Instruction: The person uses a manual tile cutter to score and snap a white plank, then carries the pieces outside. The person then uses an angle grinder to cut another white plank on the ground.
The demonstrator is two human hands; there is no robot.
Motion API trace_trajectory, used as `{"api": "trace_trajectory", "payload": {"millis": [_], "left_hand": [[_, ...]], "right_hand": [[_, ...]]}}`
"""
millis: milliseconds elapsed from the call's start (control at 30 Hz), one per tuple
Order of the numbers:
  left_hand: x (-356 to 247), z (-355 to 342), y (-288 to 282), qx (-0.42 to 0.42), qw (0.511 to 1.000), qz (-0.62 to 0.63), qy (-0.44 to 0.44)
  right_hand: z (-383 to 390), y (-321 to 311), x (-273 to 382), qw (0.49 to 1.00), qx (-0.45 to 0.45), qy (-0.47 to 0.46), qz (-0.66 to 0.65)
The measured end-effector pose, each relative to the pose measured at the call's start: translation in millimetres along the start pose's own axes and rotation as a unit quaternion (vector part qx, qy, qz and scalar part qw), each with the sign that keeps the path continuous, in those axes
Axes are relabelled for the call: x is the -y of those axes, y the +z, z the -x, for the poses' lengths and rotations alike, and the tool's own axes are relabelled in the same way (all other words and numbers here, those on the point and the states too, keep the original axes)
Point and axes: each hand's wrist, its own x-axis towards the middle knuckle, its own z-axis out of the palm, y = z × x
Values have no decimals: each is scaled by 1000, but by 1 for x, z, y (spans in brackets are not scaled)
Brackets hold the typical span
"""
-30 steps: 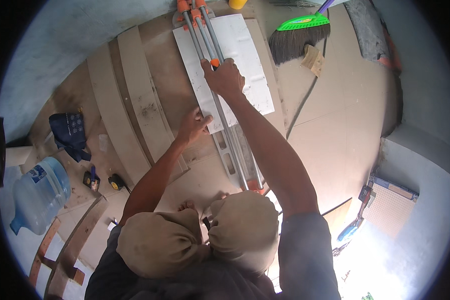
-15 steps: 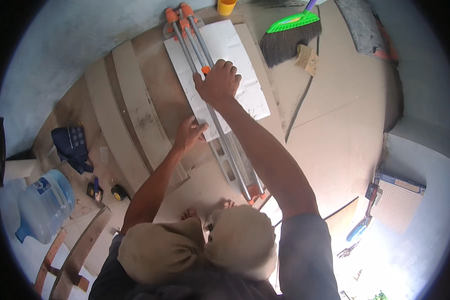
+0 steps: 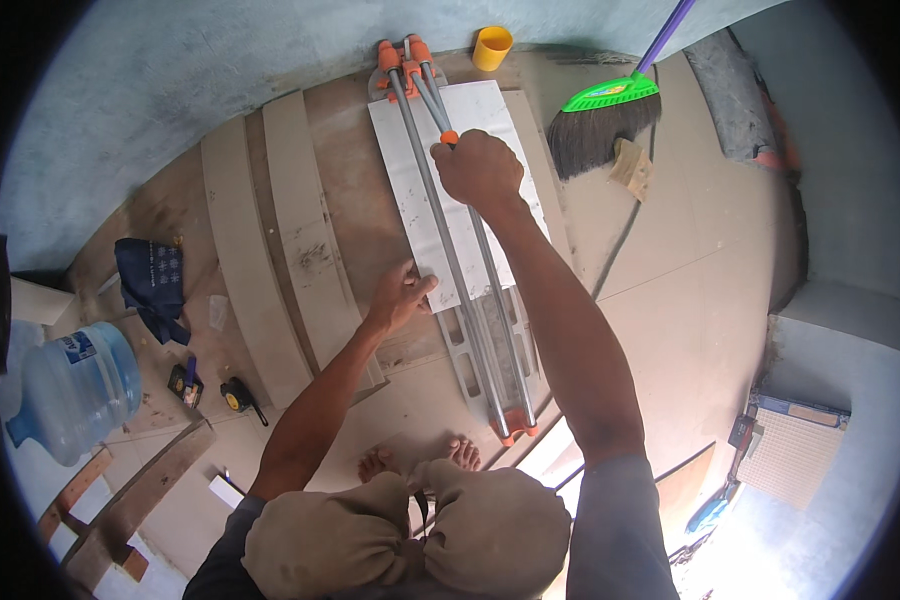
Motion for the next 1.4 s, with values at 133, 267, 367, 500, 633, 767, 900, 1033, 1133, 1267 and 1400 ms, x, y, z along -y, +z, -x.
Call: {"api": "trace_trajectory", "payload": {"millis": [133, 267, 367, 500, 633, 767, 900, 1033, 1133, 1267, 1400], "left_hand": [[0, -1, 2, -2, 1000, -6, 16], [2, 1, 3, -5, 1000, 4, 19], [-3, 1, 6, -8, 1000, -19, 15], [15, -9, -21, -55, 982, -160, 80], [-37, 1, -97, -369, 845, -317, 222], [-39, 13, -229, -479, 713, -470, 203], [-42, 13, -242, -449, 723, -505, 144], [-51, 13, -235, -431, 757, -482, 94], [-56, 14, -235, -422, 771, -468, 88], [-57, 14, -240, -415, 782, -456, 87], [-59, 13, -243, -407, 790, -453, 67]], "right_hand": [[0, 1, -2, 999, -25, -18, 11], [2, 24, -13, 1000, -26, -14, -7], [0, 40, -25, 998, -46, -31, -25], [3, 64, -30, 997, -47, -43, -50], [3, 59, -32, 997, -32, -31, -62], [-1, 65, -29, 995, -22, -36, -91], [-3, 63, -32, 977, 43, 23, -206], [3, 59, -29, 955, 82, 70, -277], [4, 56, -27, 955, 92, 88, -270], [4, 56, -25, 961, 87, 106, -240], [9, 56, -12, 979, 52, 76, -184]]}}
